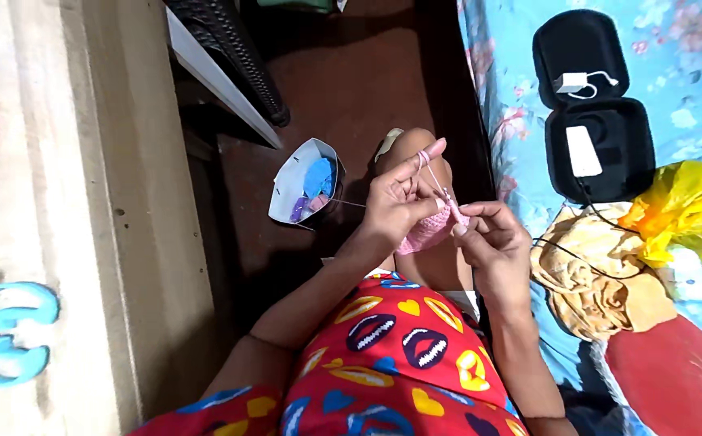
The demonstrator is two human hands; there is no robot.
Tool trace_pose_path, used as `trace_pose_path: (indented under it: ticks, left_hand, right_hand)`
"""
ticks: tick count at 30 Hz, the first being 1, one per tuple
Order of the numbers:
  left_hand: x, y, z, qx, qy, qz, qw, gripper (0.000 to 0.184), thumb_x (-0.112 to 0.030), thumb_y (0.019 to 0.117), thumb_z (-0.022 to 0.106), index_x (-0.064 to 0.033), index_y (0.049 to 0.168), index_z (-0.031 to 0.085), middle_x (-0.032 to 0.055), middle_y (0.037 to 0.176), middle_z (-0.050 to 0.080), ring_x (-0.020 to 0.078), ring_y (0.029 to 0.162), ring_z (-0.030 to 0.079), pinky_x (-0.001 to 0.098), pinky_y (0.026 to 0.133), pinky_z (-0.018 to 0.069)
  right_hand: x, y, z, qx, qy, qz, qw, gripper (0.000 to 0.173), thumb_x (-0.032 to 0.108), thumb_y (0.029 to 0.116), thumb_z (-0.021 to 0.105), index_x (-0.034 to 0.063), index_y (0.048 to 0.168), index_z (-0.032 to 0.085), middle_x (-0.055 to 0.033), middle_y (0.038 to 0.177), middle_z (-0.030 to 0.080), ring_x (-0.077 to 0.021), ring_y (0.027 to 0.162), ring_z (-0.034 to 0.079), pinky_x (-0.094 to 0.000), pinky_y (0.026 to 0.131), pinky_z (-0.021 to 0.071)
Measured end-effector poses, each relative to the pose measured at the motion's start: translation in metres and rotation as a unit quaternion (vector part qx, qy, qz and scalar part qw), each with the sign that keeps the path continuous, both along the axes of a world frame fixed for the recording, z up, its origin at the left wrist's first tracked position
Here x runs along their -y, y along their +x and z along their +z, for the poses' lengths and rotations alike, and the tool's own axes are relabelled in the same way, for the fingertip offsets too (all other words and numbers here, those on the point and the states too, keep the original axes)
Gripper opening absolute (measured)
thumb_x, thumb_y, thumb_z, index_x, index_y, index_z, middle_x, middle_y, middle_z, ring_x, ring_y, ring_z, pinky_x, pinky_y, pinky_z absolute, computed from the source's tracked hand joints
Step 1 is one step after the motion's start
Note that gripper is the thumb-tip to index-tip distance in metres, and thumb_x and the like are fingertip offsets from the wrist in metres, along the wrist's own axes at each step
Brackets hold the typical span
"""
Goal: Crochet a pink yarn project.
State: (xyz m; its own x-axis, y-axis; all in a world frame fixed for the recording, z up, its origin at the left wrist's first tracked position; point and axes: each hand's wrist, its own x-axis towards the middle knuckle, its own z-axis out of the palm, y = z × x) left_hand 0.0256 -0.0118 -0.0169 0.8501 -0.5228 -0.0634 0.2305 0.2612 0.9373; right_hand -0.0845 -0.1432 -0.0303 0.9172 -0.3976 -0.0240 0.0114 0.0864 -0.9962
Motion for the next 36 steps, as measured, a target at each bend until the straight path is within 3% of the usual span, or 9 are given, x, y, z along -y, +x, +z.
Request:
trace_pose_path:
  ticks: [2, 4, 7, 10, 14, 20, 27, 32, 36]
  left_hand:
    - [0.001, -0.011, -0.002, 0.125, 0.048, 0.019, 0.991, 0.064, 0.016, 0.0816, 0.062, 0.0053, 0.144, 0.052, 0.0038, 0.081, 0.068, 0.0055, 0.065, 0.063, 0.0202, 0.063, 0.0566]
    - [0.003, -0.02, -0.008, 0.261, 0.079, 0.058, 0.96, 0.055, 0.012, 0.0854, 0.063, 0.0072, 0.14, 0.056, 0.0084, 0.088, 0.07, 0.0067, 0.071, 0.065, 0.0208, 0.066, 0.0577]
    - [0.01, -0.023, -0.015, 0.334, 0.034, 0.103, 0.936, 0.042, 0.011, 0.088, 0.062, 0.0124, 0.13, 0.06, 0.011, 0.094, 0.072, 0.0084, 0.082, 0.068, 0.023, 0.075, 0.0589]
    - [0.011, -0.022, -0.005, 0.257, -0.018, 0.095, 0.961, 0.047, 0.012, 0.0869, 0.06, 0.0087, 0.134, 0.059, 0.0046, 0.093, 0.07, 0.0046, 0.081, 0.066, 0.0207, 0.075, 0.0569]
    - [0.006, -0.017, 0.005, 0.161, -0.035, 0.058, 0.985, 0.056, 0.015, 0.0863, 0.056, 0.0063, 0.141, 0.053, 0.0027, 0.089, 0.069, 0.0048, 0.075, 0.064, 0.0199, 0.071, 0.0562]
    - [0.001, -0.01, 0.007, 0.1, -0.043, 0.045, 0.993, 0.054, 0.019, 0.0842, 0.058, 0.0049, 0.137, 0.059, 0.0025, 0.086, 0.071, 0.0059, 0.073, 0.066, 0.0199, 0.071, 0.0569]
    - [-0.006, 0.012, 0.014, 0.021, -0.022, -0.021, 0.999, 0.048, 0.015, 0.0813, 0.057, 0.003, 0.127, 0.066, -0.0027, 0.08, 0.068, 0.003, 0.068, 0.062, 0.0172, 0.061, 0.0519]
    - [-0.011, 0.026, 0.01, -0.062, -0.039, -0.09, 0.993, 0.048, 0.013, 0.0815, 0.054, 0.003, 0.127, 0.065, -0.0001, 0.077, 0.068, 0.0057, 0.068, 0.065, 0.0212, 0.067, 0.0564]
    - [-0.012, 0.029, 0.007, -0.052, -0.038, -0.101, 0.993, 0.045, 0.012, 0.0804, 0.055, 0.002, 0.123, 0.068, -0.0018, 0.076, 0.068, 0.0043, 0.068, 0.064, 0.0205, 0.066, 0.0558]
  right_hand:
    - [-0.004, 0.001, 0.003, 0.025, -0.183, -0.018, 0.983, 0.016, 0.001, 0.0946, 0.06, 0.0022, 0.109, 0.066, 0.003, 0.086, 0.069, 0.0023, 0.07, 0.063, -0.0149, 0.064, 0.0545]
    - [-0.004, 0.002, 0.007, 0.027, -0.246, -0.024, 0.969, 0.013, 0.003, 0.0969, 0.06, 0.0005, 0.107, 0.067, 0.0003, 0.089, 0.071, 0.0017, 0.074, 0.065, -0.0156, 0.066, 0.0558]
    - [0.001, 0.007, 0.011, 0.025, -0.037, -0.017, 0.999, 0.02, -0.002, 0.0926, 0.064, 0.007, 0.11, 0.067, 0.0027, 0.084, 0.07, 0.0016, 0.059, 0.057, -0.0134, 0.053, 0.0482]
    - [-0.001, 0.007, 0.007, 0.044, 0.075, -0.041, 0.995, 0.027, -0.006, 0.0887, 0.066, 0.0104, 0.109, 0.069, 0.0013, 0.084, 0.07, 0.0011, 0.054, 0.052, -0.0134, 0.048, 0.0428]
    - [-0.007, 0.004, -0.004, 0.125, -0.175, -0.095, 0.972, 0.016, -0.004, 0.0935, 0.062, 0.0012, 0.108, 0.068, -0.0001, 0.095, 0.071, -0.0014, 0.081, 0.067, -0.018, 0.073, 0.0578]
    - [-0.005, 0.007, -0.01, 0.154, -0.419, -0.143, 0.883, 0.016, 0.004, 0.0963, 0.062, -0.0028, 0.105, 0.074, -0.01, 0.082, 0.064, -0.0096, 0.068, 0.059, -0.0202, 0.06, 0.0494]
    - [-0.001, 0.004, -0.005, 0.145, -0.468, -0.113, 0.865, 0.021, 0.003, 0.0958, 0.063, -0.0007, 0.111, 0.076, -0.0121, 0.083, 0.065, -0.0133, 0.068, 0.061, -0.023, 0.061, 0.0503]
    - [0.004, 0.002, -0.002, 0.136, -0.472, -0.077, 0.868, 0.024, 0.002, 0.0957, 0.061, 0.0006, 0.114, 0.077, -0.0105, 0.079, 0.063, -0.0119, 0.065, 0.058, -0.0224, 0.058, 0.0477]
    - [0.005, -0.001, -0.001, 0.123, -0.405, -0.056, 0.904, 0.025, 0.001, 0.096, 0.06, 0.0007, 0.115, 0.077, -0.007, 0.078, 0.061, -0.006, 0.065, 0.054, -0.0171, 0.059, 0.0453]
